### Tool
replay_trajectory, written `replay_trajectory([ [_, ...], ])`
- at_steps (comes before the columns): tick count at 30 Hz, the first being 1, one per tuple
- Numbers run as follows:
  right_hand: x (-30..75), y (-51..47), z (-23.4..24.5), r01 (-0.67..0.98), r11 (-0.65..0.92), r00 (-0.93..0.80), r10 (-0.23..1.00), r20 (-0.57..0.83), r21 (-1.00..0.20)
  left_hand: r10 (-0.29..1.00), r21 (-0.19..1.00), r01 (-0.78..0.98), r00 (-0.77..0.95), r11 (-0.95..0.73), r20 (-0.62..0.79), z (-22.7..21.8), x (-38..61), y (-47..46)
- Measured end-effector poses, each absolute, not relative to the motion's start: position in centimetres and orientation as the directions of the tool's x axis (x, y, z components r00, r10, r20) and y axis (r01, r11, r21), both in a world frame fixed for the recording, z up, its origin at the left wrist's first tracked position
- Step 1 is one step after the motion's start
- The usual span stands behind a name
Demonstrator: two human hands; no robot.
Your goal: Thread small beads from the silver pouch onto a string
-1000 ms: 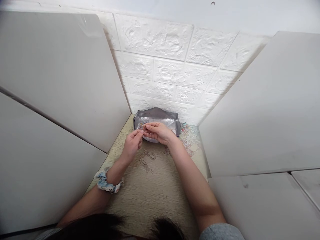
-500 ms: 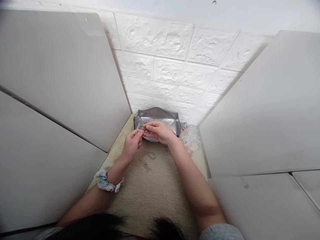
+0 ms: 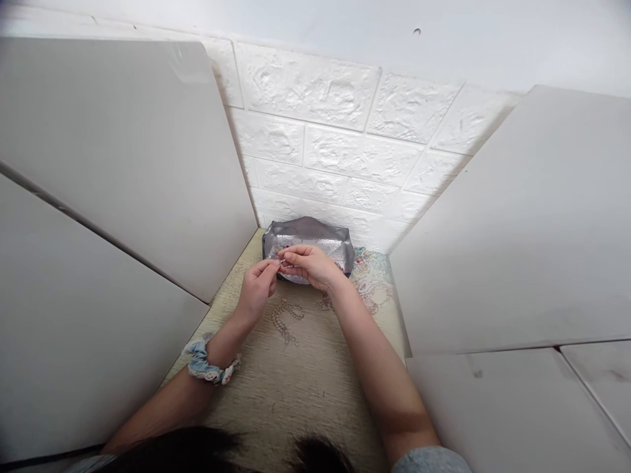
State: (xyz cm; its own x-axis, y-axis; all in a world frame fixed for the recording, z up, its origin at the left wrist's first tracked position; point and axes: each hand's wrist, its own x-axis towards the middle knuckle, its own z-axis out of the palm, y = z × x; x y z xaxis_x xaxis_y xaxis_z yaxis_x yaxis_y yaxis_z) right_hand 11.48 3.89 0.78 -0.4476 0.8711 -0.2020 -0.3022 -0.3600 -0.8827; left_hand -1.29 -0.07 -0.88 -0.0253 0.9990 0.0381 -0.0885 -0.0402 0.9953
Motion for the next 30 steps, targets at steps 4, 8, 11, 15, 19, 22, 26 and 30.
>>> replay_trajectory([
  [4,11.43,3.86,0.77,-0.296,-0.361,-0.450,0.869,-0.204,-0.884,0.999,0.995,-0.087,-0.033,-0.038,0.035,-0.94,-1.26,-0.04],
  [8,11.41,3.83,0.79,-0.296,-0.364,-0.445,0.871,-0.210,-0.883,0.999,0.996,-0.086,-0.034,-0.036,0.033,-0.97,-1.27,-0.03],
  [11,11.39,3.81,0.83,-0.294,-0.365,-0.440,0.872,-0.214,-0.883,0.999,0.996,-0.084,-0.035,-0.033,0.030,-0.96,-1.30,-0.05],
  [15,11.38,3.78,0.83,-0.295,-0.362,-0.438,0.874,-0.212,-0.884,0.999,0.996,-0.082,-0.041,-0.034,0.030,-0.97,-1.28,-0.05],
  [19,11.42,3.79,0.75,-0.291,-0.353,-0.441,0.874,-0.202,-0.889,0.998,0.997,-0.073,-0.052,-0.026,0.022,-1.04,-1.24,-0.02],
  [22,11.47,3.80,0.69,-0.284,-0.342,-0.445,0.874,-0.193,-0.896,0.998,0.998,-0.067,-0.058,-0.019,0.015,-1.06,-1.25,-0.02],
  [26,11.47,3.82,0.61,-0.272,-0.329,-0.446,0.876,-0.184,-0.904,0.998,0.998,-0.063,-0.059,-0.010,0.006,-1.08,-1.29,-0.01],
  [30,11.35,3.79,0.57,-0.256,-0.318,-0.445,0.877,-0.181,-0.913,0.999,0.998,-0.068,-0.054,0.000,-0.004,-1.13,-1.38,0.11],
])
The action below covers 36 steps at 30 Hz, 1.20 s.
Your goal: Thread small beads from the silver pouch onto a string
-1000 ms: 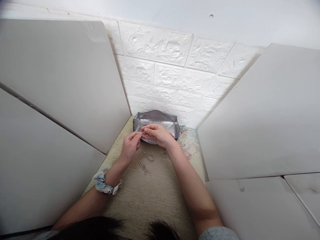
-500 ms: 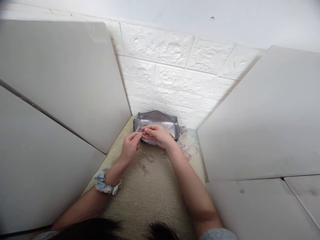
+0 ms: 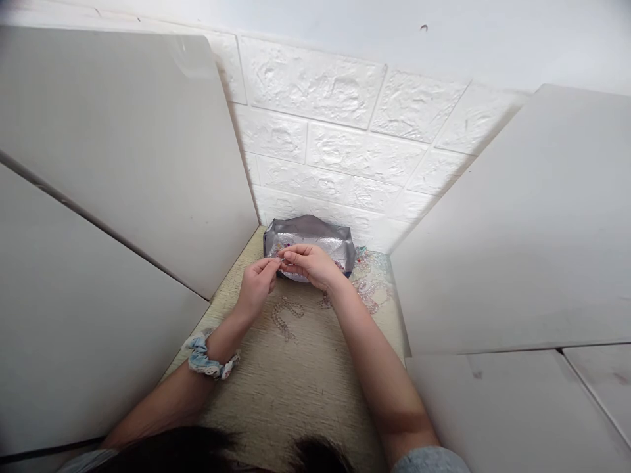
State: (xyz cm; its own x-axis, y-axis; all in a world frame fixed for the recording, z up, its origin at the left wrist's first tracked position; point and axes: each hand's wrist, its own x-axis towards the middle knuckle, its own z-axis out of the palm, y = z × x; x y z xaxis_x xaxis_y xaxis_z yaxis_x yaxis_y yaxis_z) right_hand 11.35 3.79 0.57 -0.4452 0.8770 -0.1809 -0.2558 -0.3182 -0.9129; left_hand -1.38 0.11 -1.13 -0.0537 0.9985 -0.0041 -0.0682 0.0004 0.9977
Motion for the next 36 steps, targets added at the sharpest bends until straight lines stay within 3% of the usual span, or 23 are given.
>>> replay_trajectory([
  [9,11.7,3.8,0.9,-0.126,-0.220,-0.417,0.897,-0.150,-0.967,1.000,0.999,-0.046,0.006,0.000,0.000,-1.0,-1.5,0.2],
  [16,11.8,3.7,1.8,0.136,0.088,-0.358,0.933,0.034,-0.987,0.997,0.994,-0.104,0.076,0.015,-0.007,-1.0,-1.4,0.1],
  [21,11.9,3.4,2.3,0.248,0.199,-0.356,0.929,0.101,-0.948,0.987,0.966,-0.237,0.142,0.107,-0.075,-0.9,-1.4,0.0],
  [24,12.1,3.2,2.7,0.337,0.307,-0.358,0.916,0.180,-0.890,0.973,0.935,-0.309,0.203,0.172,-0.112,-0.9,-1.4,0.0],
  [29,11.9,2.7,3.5,0.546,0.510,-0.388,0.857,0.339,-0.665,0.948,0.891,-0.388,0.295,0.235,-0.122,-0.8,-1.7,0.0],
  [36,11.7,2.1,4.1,0.578,0.612,-0.456,0.791,0.408,-0.540,0.938,0.884,-0.420,0.342,0.206,-0.056,-0.2,-1.7,-0.2],
])
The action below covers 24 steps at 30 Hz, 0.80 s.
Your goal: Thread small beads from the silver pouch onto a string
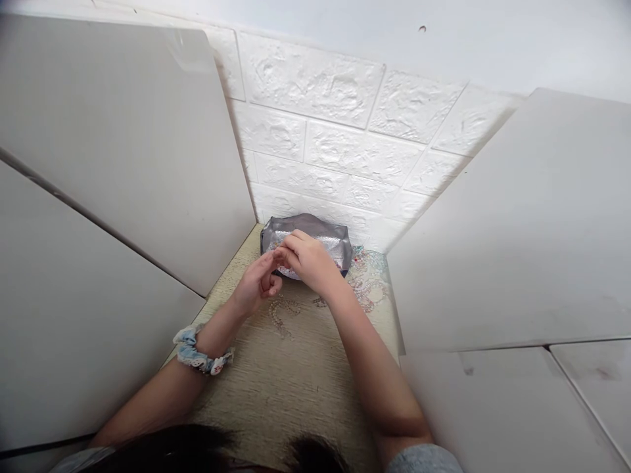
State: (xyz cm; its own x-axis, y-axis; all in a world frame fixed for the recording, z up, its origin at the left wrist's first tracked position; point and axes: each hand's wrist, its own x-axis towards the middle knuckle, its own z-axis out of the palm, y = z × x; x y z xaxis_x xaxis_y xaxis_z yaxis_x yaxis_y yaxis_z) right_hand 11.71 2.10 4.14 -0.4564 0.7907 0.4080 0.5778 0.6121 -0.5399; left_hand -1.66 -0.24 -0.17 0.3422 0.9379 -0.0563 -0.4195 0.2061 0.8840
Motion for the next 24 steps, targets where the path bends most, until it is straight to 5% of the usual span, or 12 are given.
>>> replay_trajectory([
  [6,12.5,2.6,4.4,0.624,0.546,-0.446,0.836,0.319,-0.559,0.956,0.926,-0.329,0.279,0.186,-0.092,0.0,-1.5,-0.2],
  [14,16.5,5.8,0.9,0.956,0.218,-0.214,0.976,0.041,-0.196,0.970,0.939,-0.279,0.191,0.203,-0.153,-0.3,-1.6,0.2],
  [24,17.2,5.9,0.5,0.991,0.100,-0.110,0.988,-0.110,-0.093,0.989,0.997,-0.048,0.137,0.066,-0.058,-0.6,-1.4,0.4],
])
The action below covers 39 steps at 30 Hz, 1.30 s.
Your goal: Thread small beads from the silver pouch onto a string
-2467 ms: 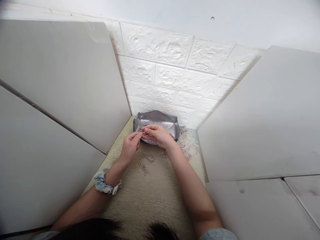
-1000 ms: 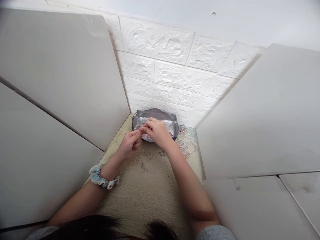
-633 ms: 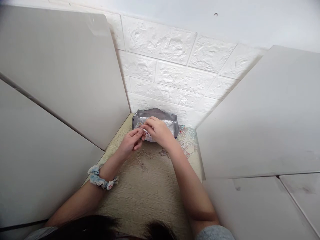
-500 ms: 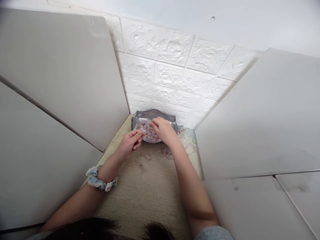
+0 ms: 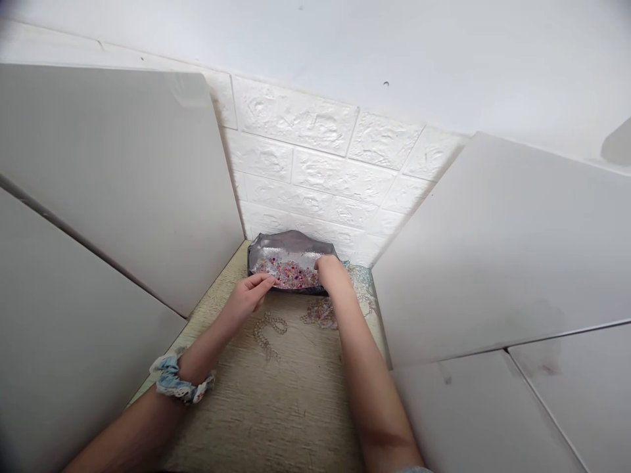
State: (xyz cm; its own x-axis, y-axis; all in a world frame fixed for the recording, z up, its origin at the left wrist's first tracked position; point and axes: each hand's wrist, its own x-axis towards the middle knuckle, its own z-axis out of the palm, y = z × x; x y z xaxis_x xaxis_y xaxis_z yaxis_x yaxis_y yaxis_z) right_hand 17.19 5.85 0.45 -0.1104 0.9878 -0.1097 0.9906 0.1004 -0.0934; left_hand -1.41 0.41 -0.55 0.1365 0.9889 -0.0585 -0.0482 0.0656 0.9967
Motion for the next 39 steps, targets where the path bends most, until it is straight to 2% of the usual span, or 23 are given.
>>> replay_trajectory([
  [4,16.6,5.3,0.9,0.998,0.031,-0.038,0.990,-0.139,-0.052,0.986,0.999,0.011,0.163,0.032,-0.033,-0.2,-1.3,0.1],
  [9,16.2,5.5,0.4,0.998,0.063,-0.061,0.987,-0.147,0.011,0.982,0.998,0.060,0.186,0.016,-0.027,-0.1,-1.2,-0.1],
  [16,16.0,5.8,-0.4,0.996,0.082,-0.077,0.991,-0.113,0.040,0.985,0.991,0.131,0.168,0.009,-0.031,-0.3,-1.2,0.0],
  [33,15.7,5.8,-0.7,0.994,0.097,-0.091,0.988,-0.126,0.047,0.987,0.997,0.076,0.158,0.017,-0.029,-0.4,-1.0,0.0],
  [36,15.8,5.9,-0.8,0.996,0.094,-0.093,0.991,-0.095,0.007,0.989,0.998,0.054,0.148,0.016,-0.024,-0.5,-1.0,0.0],
  [39,16.2,6.0,-0.1,0.968,0.157,-0.163,0.986,-0.019,-0.196,0.990,1.000,0.008,0.141,0.019,-0.020,-0.4,-1.0,-0.1],
])
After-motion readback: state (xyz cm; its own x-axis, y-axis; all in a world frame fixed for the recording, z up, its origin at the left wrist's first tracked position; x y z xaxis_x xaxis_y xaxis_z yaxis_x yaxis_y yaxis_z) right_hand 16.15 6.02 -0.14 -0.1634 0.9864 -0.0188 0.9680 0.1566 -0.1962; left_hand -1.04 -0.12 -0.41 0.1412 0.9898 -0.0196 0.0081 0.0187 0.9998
